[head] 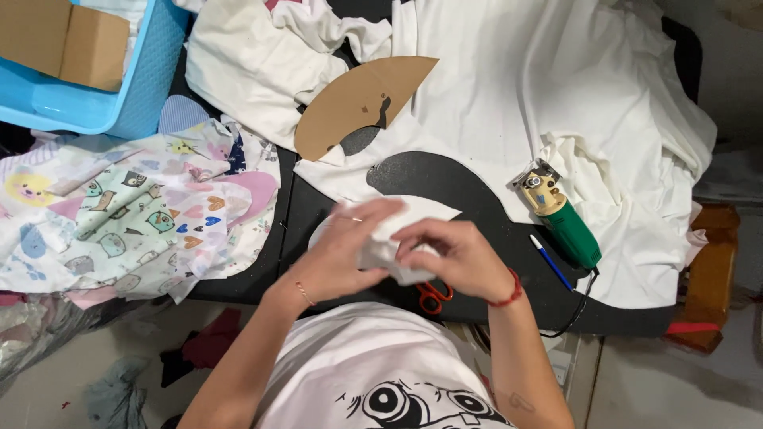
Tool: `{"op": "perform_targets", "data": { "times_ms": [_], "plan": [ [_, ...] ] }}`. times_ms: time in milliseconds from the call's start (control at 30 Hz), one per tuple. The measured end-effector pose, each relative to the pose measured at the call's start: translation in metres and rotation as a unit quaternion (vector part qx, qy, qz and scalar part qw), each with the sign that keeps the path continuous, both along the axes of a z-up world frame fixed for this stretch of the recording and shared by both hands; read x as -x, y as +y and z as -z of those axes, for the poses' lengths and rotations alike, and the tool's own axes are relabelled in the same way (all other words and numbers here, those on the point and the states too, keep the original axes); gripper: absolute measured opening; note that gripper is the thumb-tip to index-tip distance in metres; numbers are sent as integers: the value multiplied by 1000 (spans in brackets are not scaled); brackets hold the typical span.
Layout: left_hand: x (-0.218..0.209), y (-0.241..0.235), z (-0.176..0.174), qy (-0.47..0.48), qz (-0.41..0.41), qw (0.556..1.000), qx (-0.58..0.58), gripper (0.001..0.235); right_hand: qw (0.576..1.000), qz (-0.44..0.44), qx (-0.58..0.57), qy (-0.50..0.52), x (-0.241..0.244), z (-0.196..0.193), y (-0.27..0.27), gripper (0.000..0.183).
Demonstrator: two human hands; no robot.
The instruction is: Tracing a pattern onto fabric and cutting it out using a rotary cutter and scissors
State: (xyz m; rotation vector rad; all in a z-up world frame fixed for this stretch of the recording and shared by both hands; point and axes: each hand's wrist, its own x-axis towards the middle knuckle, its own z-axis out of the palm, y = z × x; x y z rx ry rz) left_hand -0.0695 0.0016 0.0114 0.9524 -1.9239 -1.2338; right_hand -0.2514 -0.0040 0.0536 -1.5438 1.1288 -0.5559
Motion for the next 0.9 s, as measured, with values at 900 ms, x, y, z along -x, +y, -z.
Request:
{"op": "perform_targets", "data": {
  "times_ms": [900],
  "plan": [
    [-37, 13, 71, -19, -180, 933, -312, 21, 974, 212, 77, 16, 36, 69, -1, 36]
  ]
}}
